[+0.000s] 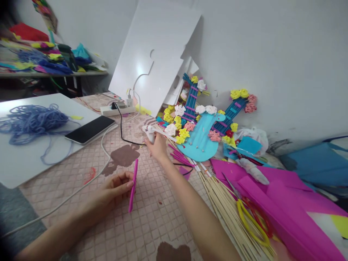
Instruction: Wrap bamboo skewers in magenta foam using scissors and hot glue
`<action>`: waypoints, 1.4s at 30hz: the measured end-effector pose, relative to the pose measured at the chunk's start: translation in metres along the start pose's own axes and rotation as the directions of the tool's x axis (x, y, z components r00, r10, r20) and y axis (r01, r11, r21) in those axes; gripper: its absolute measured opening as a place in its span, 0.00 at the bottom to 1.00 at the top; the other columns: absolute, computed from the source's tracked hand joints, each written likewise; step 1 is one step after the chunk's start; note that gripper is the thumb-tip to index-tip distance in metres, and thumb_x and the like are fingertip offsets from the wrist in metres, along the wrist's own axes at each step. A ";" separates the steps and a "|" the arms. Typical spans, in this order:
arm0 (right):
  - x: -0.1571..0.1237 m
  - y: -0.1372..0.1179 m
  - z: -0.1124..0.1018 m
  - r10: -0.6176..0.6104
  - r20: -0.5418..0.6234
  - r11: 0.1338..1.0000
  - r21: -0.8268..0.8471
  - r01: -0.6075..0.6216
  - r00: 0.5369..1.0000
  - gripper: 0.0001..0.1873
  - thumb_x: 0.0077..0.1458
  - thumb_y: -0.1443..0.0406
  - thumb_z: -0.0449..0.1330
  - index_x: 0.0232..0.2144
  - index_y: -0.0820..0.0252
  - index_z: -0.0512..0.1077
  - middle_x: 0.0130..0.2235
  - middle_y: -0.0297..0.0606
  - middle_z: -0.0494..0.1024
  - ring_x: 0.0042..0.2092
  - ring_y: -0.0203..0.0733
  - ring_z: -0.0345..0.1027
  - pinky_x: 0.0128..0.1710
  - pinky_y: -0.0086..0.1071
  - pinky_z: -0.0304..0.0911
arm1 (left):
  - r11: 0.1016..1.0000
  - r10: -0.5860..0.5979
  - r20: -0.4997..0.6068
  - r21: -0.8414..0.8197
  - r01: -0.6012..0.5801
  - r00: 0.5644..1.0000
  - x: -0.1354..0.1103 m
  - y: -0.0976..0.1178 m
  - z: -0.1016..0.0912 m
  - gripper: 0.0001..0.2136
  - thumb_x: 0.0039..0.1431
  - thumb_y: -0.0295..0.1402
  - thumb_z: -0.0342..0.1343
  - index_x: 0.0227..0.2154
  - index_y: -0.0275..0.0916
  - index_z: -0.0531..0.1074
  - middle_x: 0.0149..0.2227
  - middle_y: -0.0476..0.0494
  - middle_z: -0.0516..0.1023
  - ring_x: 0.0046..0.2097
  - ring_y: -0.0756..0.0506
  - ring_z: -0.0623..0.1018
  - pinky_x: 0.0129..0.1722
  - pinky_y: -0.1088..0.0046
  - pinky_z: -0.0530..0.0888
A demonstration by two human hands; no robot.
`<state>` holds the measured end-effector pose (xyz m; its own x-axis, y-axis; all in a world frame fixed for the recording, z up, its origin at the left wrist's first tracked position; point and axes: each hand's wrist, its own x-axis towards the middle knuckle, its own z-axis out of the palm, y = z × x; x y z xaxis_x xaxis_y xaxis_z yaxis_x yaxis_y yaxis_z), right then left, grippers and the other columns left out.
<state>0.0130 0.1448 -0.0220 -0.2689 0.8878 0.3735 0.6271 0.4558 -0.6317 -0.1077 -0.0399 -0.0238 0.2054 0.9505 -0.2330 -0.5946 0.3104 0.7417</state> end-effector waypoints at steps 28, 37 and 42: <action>-0.200 -0.040 -0.115 -0.107 0.206 0.876 0.483 -0.006 0.973 0.29 0.65 0.52 0.41 0.65 0.50 0.50 0.67 0.35 0.50 0.68 0.45 0.40 0.67 0.46 0.39 | 0.997 0.071 0.106 -0.033 -0.068 0.992 0.019 -0.012 0.072 0.07 0.51 0.31 0.65 0.32 0.36 0.75 0.32 0.49 0.75 0.33 0.52 0.74 0.37 0.77 0.71; -0.217 -0.014 -0.144 -0.135 0.166 0.985 0.130 0.113 0.977 0.33 0.64 0.51 0.43 0.67 0.48 0.39 0.70 0.32 0.30 0.69 0.49 0.25 0.66 0.52 0.33 | 1.000 -0.002 0.150 -0.003 0.002 0.989 0.049 -0.029 0.119 0.07 0.48 0.29 0.66 0.29 0.34 0.75 0.31 0.48 0.76 0.33 0.52 0.74 0.37 0.76 0.70; -0.229 0.001 -0.157 -0.044 -0.048 0.990 0.132 0.050 0.998 0.32 0.65 0.56 0.44 0.67 0.48 0.36 0.69 0.36 0.38 0.69 0.49 0.32 0.65 0.54 0.40 | 0.998 -0.051 0.202 -0.010 0.055 0.978 0.065 -0.033 0.128 0.06 0.48 0.26 0.66 0.28 0.34 0.74 0.30 0.48 0.77 0.32 0.52 0.75 0.37 0.76 0.72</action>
<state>0.1897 -0.0681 -0.0011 -0.2611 0.8626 0.4333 0.5111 0.5043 -0.6960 0.0249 0.0102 0.0174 0.3888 0.9108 -0.1388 -0.5905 0.3620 0.7213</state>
